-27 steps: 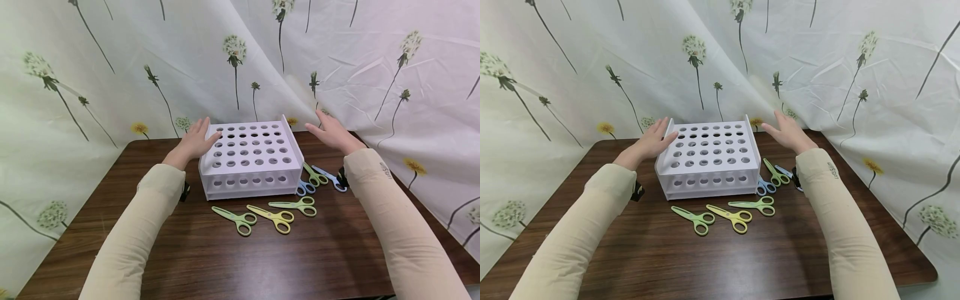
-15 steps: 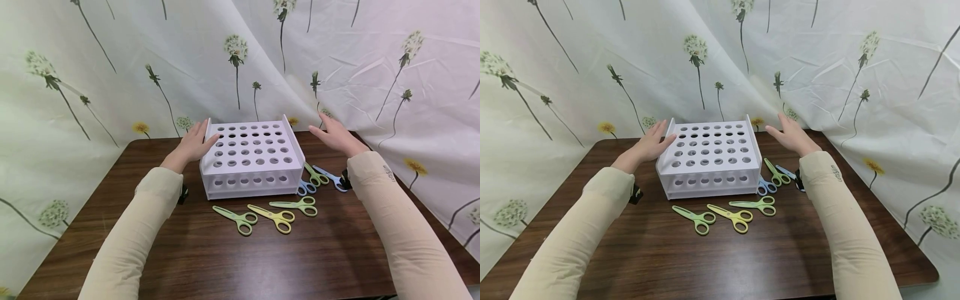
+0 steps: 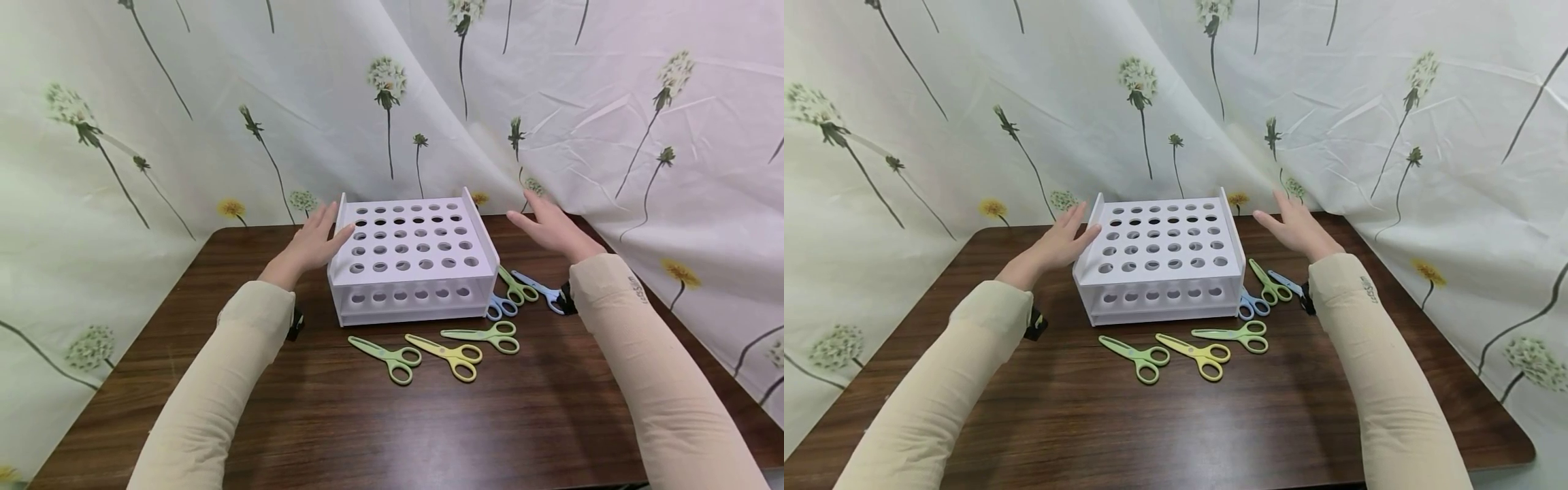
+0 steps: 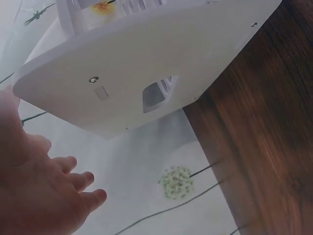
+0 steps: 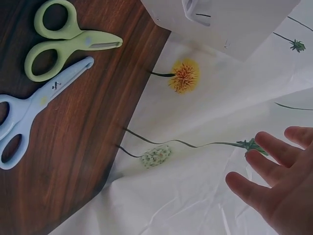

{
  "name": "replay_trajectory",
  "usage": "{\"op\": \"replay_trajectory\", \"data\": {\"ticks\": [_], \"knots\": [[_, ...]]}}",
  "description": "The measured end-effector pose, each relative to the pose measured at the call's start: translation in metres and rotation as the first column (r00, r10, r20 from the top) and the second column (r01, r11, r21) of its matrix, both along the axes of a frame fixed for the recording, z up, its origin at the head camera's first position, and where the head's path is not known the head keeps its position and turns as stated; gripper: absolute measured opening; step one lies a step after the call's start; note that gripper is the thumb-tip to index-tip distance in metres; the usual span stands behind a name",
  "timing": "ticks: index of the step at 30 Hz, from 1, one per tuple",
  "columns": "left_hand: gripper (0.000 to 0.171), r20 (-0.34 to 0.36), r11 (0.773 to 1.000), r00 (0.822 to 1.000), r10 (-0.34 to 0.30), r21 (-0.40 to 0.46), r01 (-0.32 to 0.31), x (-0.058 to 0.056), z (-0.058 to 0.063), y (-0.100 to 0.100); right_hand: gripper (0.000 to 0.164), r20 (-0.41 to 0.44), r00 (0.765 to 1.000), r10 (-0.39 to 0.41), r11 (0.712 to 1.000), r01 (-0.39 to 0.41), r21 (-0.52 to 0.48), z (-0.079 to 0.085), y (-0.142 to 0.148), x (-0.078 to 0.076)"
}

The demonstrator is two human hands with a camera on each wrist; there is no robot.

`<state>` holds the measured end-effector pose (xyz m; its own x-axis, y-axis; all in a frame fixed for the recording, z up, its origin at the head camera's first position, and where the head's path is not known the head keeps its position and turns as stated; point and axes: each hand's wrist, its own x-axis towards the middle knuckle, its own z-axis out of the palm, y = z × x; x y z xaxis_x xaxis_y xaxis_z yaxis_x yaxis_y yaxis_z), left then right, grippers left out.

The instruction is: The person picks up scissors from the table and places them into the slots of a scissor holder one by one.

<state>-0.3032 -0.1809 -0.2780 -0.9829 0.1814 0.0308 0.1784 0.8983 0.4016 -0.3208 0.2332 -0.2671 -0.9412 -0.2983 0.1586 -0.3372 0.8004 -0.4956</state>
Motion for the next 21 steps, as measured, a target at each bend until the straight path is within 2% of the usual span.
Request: {"op": "replay_trajectory", "data": {"ticks": [5, 10, 21], "knots": [[0.077, -0.003, 1.000, 1.000, 0.004, 0.004, -0.004, 0.001, -0.005, -0.001, 0.078, 0.004, 1.000, -0.001, 1.000, 0.001, -0.005, -0.003, 0.002, 0.001], [0.080, -0.013, 0.999, 1.000, -0.001, 0.048, 0.001, 0.002, -0.008, -0.003, 0.078, 0.009, 1.000, -0.005, 1.000, 0.005, -0.014, -0.006, 0.003, 0.002], [0.073, -0.057, 0.994, 0.997, -0.051, 0.098, 0.056, 0.001, -0.013, -0.005, 0.078, 0.031, 0.999, -0.025, 1.000, 0.025, 0.000, -0.015, 0.011, 0.001]]}}
